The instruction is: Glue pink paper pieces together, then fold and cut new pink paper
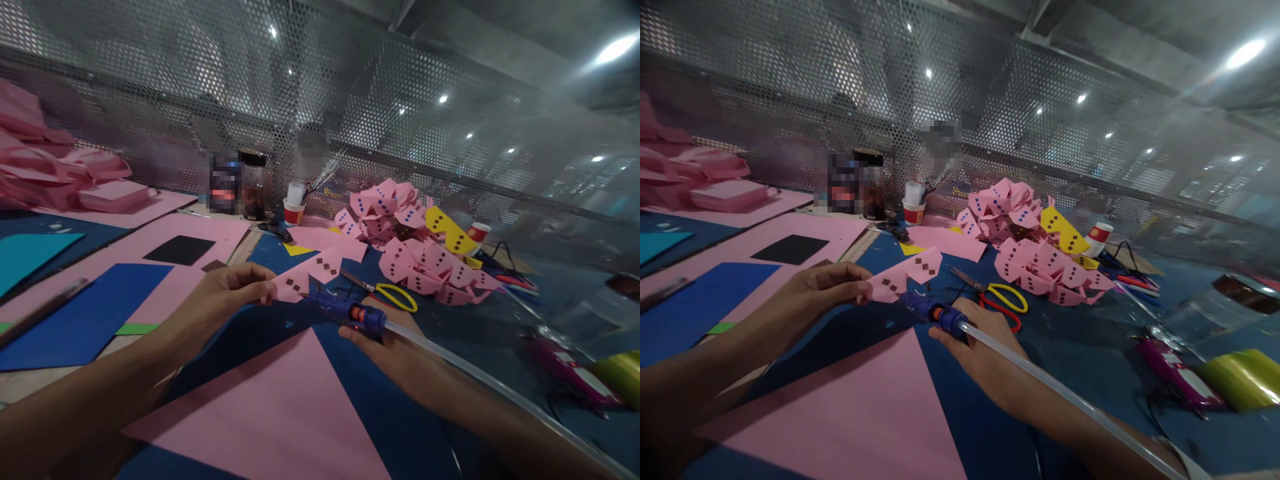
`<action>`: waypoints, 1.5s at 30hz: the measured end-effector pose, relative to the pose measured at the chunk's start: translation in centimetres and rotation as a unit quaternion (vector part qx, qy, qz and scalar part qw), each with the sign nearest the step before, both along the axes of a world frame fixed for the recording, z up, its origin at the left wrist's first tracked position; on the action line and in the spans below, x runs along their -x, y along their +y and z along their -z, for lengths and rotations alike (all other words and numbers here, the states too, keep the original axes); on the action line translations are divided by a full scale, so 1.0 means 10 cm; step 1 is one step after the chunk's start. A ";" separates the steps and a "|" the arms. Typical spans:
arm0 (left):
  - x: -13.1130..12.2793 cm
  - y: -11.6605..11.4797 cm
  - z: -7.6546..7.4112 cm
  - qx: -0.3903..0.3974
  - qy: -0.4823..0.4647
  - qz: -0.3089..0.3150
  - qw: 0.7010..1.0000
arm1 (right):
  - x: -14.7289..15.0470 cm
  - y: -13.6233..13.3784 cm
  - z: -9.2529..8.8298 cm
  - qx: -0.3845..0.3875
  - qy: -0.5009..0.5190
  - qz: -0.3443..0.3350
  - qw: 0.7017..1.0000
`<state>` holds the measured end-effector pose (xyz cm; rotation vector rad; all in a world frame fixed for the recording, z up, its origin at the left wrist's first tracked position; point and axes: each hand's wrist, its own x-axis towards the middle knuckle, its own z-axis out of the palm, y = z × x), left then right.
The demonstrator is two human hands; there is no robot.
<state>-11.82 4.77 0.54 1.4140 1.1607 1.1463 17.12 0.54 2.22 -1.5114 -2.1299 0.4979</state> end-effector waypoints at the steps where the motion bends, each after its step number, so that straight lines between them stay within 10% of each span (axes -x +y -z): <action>1: 0.00 0.00 0.00 -0.001 0.002 0.001 1.000 | 0.00 0.00 0.01 -0.005 -0.003 0.002 1.000; 17: 0.00 0.01 0.01 0.011 -0.005 -0.017 1.000 | 0.05 -0.01 -0.07 0.025 0.071 0.001 0.997; 30: 0.00 0.01 -0.02 0.084 -0.074 -0.041 0.993 | 0.03 0.10 -0.04 0.236 0.227 -0.063 0.943; 37: 0.23 0.14 -0.02 0.110 -0.179 -0.031 0.977 | 0.03 0.14 0.00 0.266 0.320 -0.100 0.904; 45: 0.51 0.38 0.00 0.055 -0.202 -0.098 0.973 | 0.07 0.26 -0.03 0.269 0.249 -0.072 0.928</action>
